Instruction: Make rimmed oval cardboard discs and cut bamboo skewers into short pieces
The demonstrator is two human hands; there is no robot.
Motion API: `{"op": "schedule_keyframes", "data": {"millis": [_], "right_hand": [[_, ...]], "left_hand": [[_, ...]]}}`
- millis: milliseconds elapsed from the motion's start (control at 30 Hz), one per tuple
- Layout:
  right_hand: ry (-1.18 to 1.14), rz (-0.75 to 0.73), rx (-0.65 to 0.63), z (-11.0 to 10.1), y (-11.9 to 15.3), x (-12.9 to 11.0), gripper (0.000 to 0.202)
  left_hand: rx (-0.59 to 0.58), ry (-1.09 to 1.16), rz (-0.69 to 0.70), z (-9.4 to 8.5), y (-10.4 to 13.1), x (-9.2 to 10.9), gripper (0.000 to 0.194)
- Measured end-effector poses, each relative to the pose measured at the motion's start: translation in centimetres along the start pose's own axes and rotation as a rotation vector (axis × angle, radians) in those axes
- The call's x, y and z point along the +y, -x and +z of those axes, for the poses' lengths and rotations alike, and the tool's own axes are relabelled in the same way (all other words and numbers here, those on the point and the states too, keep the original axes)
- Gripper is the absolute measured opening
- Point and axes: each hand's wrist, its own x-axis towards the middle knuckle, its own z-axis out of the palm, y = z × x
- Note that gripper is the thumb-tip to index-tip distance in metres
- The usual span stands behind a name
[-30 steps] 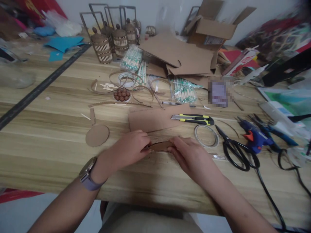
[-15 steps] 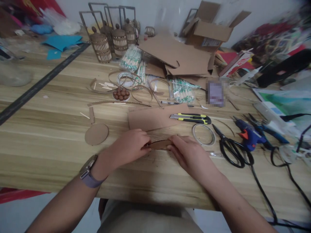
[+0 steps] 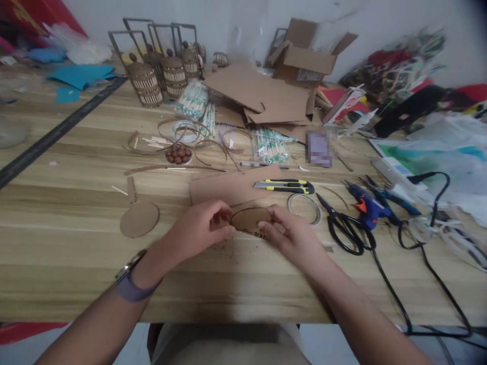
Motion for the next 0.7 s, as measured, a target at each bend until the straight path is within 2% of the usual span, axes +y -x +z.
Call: {"op": "schedule_keyframes", "data": {"millis": [67,133,200,300,367,467,533,567,633,700], "right_hand": [[-0.113,0.049,0.021,-0.5,-0.2,-0.2,0.007],[-0.185,0.065,-0.009,-0.9,-0.4,-0.7,0.007],[-0.210,0.065,-0.051,-1.0,-0.7,-1.2,0.006],[-0.155,0.030,-0.053,-0.6,-1.2,-1.7,0.006],[-0.059,-0.037,0.034,-0.5,-1.2,-2.0,0.007],[0.123,-0.195,0.300,-0.6,-0.4,-2.7,0.017],[0.136,-0.279,0.383,-0.7,0.8,-3.5,0.018],[0.085,-0.297,0.366,-0.6,1.5,-3.9,0.017],[-0.096,-0.257,0.246,0.1,2.7,-4.5,0.016],[-0.327,-0.097,0.124,1.3,3.5,-4.7,0.013]], "left_hand": [[0.010,0.252,-0.026,0.2,0.1,-0.1,0.043],[-0.030,0.452,-0.042,0.5,0.2,-0.2,0.054],[-0.065,0.566,-0.070,0.9,0.1,-0.3,0.051],[-0.045,0.589,-0.126,1.5,0.1,0.0,0.043],[0.000,0.570,-0.164,1.8,0.1,0.3,0.037],[0.116,0.621,-0.213,1.8,0.1,0.8,0.031],[0.215,0.690,-0.244,1.6,0.1,1.1,0.030],[0.254,0.718,-0.258,1.5,0.1,1.2,0.030],[0.311,0.768,-0.275,1.4,0.1,1.3,0.031],[0.326,0.831,-0.271,1.4,0.2,1.4,0.031]]}}
